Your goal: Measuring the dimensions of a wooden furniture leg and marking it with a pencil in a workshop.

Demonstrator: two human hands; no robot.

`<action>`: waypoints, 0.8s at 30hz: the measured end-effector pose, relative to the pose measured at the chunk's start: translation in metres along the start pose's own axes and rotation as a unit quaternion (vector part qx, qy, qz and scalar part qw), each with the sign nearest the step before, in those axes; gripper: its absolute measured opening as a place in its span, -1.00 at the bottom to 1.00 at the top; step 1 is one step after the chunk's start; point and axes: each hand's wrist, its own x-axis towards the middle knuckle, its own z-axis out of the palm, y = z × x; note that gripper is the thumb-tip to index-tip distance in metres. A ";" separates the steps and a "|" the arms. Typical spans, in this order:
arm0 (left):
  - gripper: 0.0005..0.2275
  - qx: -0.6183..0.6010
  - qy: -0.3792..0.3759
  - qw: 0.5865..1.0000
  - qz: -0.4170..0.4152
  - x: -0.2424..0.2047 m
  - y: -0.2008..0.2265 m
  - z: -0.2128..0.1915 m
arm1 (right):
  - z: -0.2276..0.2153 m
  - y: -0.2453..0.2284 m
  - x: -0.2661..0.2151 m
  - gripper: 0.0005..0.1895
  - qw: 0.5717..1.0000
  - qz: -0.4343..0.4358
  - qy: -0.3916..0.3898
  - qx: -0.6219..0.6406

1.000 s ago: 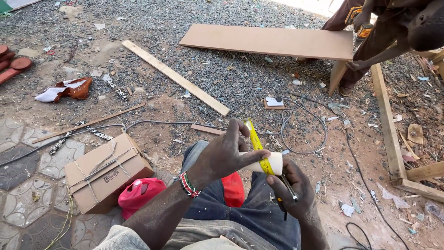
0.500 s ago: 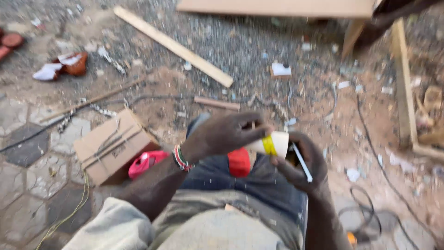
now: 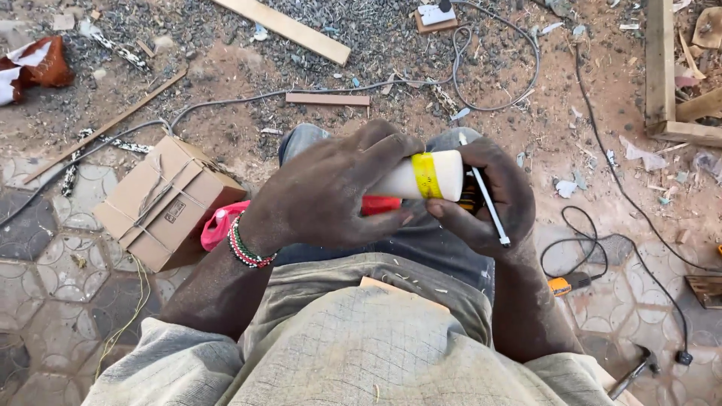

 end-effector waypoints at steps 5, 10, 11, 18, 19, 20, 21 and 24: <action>-0.38 0.009 0.054 0.998 -0.009 0.002 0.007 0.017 | -0.004 0.009 -0.005 -0.38 0.999 -0.037 0.006 -0.025; -0.44 -0.004 0.092 0.995 0.029 -0.002 0.007 0.024 | -0.013 0.003 -0.006 -0.33 0.998 -0.032 -0.016 -0.041; -0.42 0.005 0.104 0.994 0.042 -0.003 0.005 0.025 | -0.015 0.003 -0.006 -0.30 0.997 -0.036 -0.019 -0.067; -0.44 0.069 0.143 0.982 0.106 -0.009 -0.005 0.027 | -0.025 0.008 -0.013 -0.22 0.986 -0.079 -0.005 -0.148; -0.44 0.069 0.143 0.982 0.106 -0.008 -0.006 0.028 | -0.026 0.010 -0.013 -0.22 0.986 -0.078 -0.005 -0.148; -0.47 0.073 0.142 0.981 0.110 -0.008 -0.007 0.028 | -0.026 0.013 -0.013 -0.20 0.984 -0.101 -0.006 -0.147; -0.50 0.077 0.142 0.980 0.114 -0.007 -0.008 0.028 | -0.026 0.015 -0.012 -0.17 0.982 -0.124 -0.008 -0.145; -0.51 0.095 0.153 0.977 0.110 -0.008 -0.005 0.026 | -0.018 0.004 -0.013 -0.16 0.981 -0.094 0.003 -0.170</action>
